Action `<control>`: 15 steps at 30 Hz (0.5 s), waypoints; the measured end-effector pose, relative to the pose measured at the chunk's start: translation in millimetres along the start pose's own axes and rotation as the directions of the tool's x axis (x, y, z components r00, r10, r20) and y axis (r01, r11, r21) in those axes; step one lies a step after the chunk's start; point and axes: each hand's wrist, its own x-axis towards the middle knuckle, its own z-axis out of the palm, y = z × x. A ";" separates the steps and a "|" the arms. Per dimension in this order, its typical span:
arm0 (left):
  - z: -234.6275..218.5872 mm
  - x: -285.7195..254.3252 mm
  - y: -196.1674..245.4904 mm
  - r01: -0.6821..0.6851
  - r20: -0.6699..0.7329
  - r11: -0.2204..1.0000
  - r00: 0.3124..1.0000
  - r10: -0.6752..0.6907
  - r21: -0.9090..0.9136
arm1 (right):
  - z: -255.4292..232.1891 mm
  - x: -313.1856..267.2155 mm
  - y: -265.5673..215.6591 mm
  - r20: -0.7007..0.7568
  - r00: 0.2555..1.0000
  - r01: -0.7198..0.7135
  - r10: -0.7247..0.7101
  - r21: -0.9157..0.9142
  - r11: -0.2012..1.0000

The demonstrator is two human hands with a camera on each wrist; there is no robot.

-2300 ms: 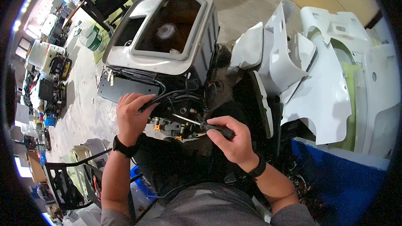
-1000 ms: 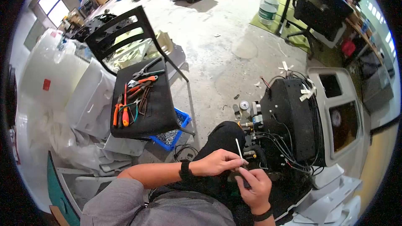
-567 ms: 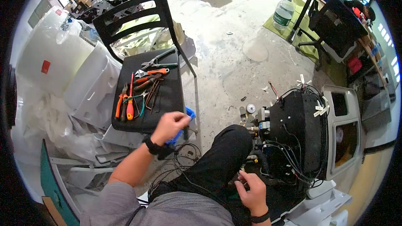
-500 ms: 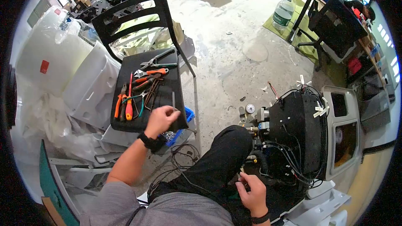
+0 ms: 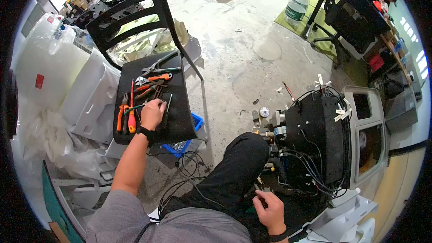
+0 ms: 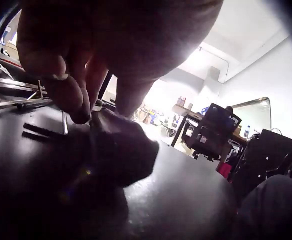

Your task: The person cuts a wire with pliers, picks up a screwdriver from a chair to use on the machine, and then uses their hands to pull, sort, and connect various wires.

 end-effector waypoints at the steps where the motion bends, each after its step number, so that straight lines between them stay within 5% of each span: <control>1: 3.1 3.9 -5.7 -0.058 -0.086 0.996 0.994 0.064 0.064 | -0.3 -1.2 0.4 -0.001 1.000 -0.002 0.002 0.000 1.000; 10: 9.7 24.8 -24.7 -0.057 -0.029 0.978 0.997 0.065 0.201 | -2.0 -11.1 7.1 -0.045 0.993 -0.104 0.106 0.043 0.994; 15: 12.1 40.6 -29.2 0.092 0.067 0.981 0.992 -0.105 0.172 | -1.2 -15.3 10.6 -0.042 0.992 -0.120 0.123 0.056 0.991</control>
